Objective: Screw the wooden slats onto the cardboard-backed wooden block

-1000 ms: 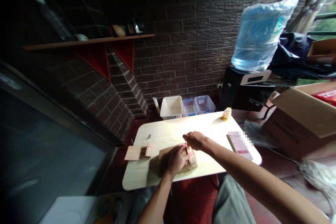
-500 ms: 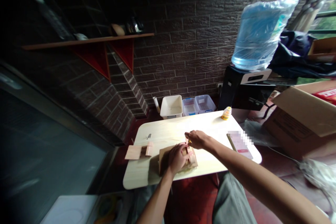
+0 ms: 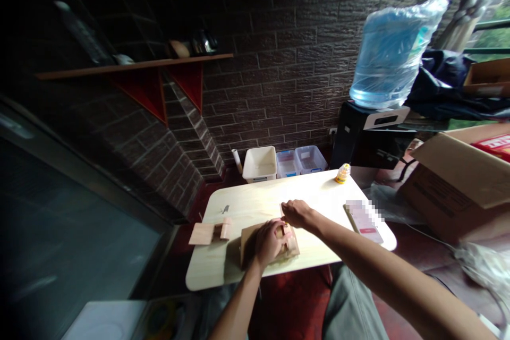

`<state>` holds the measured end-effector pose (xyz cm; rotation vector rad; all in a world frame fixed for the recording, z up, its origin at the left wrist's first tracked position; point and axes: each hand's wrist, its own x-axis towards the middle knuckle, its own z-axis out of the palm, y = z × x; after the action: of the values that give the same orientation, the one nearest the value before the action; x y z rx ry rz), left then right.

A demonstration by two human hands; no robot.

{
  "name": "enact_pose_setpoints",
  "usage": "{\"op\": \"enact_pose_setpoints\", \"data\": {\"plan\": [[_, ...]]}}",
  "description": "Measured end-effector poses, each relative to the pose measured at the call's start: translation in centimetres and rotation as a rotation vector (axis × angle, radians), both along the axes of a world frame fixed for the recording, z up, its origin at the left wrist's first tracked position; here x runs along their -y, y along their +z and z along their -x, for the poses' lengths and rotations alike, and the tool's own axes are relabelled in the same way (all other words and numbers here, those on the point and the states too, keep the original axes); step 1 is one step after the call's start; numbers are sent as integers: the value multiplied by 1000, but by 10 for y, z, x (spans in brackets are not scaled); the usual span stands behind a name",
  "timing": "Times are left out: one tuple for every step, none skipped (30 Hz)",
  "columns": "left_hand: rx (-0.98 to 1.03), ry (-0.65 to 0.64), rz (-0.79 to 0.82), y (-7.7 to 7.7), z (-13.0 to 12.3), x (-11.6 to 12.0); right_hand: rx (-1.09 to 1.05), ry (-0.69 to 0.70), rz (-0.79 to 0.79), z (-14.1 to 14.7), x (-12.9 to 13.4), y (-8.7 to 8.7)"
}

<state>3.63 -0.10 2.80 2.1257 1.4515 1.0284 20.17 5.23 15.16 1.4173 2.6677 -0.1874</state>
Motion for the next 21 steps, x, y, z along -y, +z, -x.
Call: {"op": "enact_pose_setpoints", "data": {"plan": [[3, -5, 1, 0, 0, 1, 4, 14, 7, -1, 1, 1], [8, -7, 2, 1, 0, 1, 3, 38, 14, -1, 1, 3], [14, -7, 2, 1, 1, 2, -2, 66, 19, -2, 1, 4], [20, -6, 2, 1, 1, 2, -8, 91, 23, -3, 1, 5], [25, -5, 3, 1, 1, 2, -14, 109, 28, -3, 1, 6], [26, -5, 4, 1, 1, 2, -19, 118, 35, -3, 0, 7], [25, -6, 6, 1, 1, 2, -23, 120, 45, -3, -1, 7], [23, -9, 7, 1, 1, 2, -26, 120, 57, -3, -2, 7], [21, -13, 8, 1, 1, 2, -26, 118, 66, -2, -3, 6], [18, -16, 9, 2, 1, 1, -22, 110, 70, -2, -4, 6], [16, -19, 10, 2, 1, 1, -14, 96, 69, -2, -4, 5], [13, -21, 12, 2, 1, 1, -4, 78, 62, -1, -4, 4], [10, -22, 14, 3, 1, 1, 6, 57, 54, -1, -4, 3], [8, -19, 17, 3, 0, 1, 13, 38, 46, 0, -4, 3], [6, -15, 20, 2, 0, 1, 14, 26, 41, 0, -3, 3], [4, -10, 22, 2, 0, 1, 13, 20, 40, 0, -2, 3], [3, -7, 23, 1, 0, 1, 10, 18, 39, 0, -1, 3], [3, -8, 24, 0, 0, 1, 6, 17, 40, 0, 0, 4], [3, -11, 22, -1, 1, 1, 0, 21, 42, -1, 0, 5], [3, -15, 20, -2, 1, 1, -9, 30, 47, -1, 1, 6], [3, -17, 18, -3, 1, 1, -23, 42, 55, -2, 1, 7]]}}
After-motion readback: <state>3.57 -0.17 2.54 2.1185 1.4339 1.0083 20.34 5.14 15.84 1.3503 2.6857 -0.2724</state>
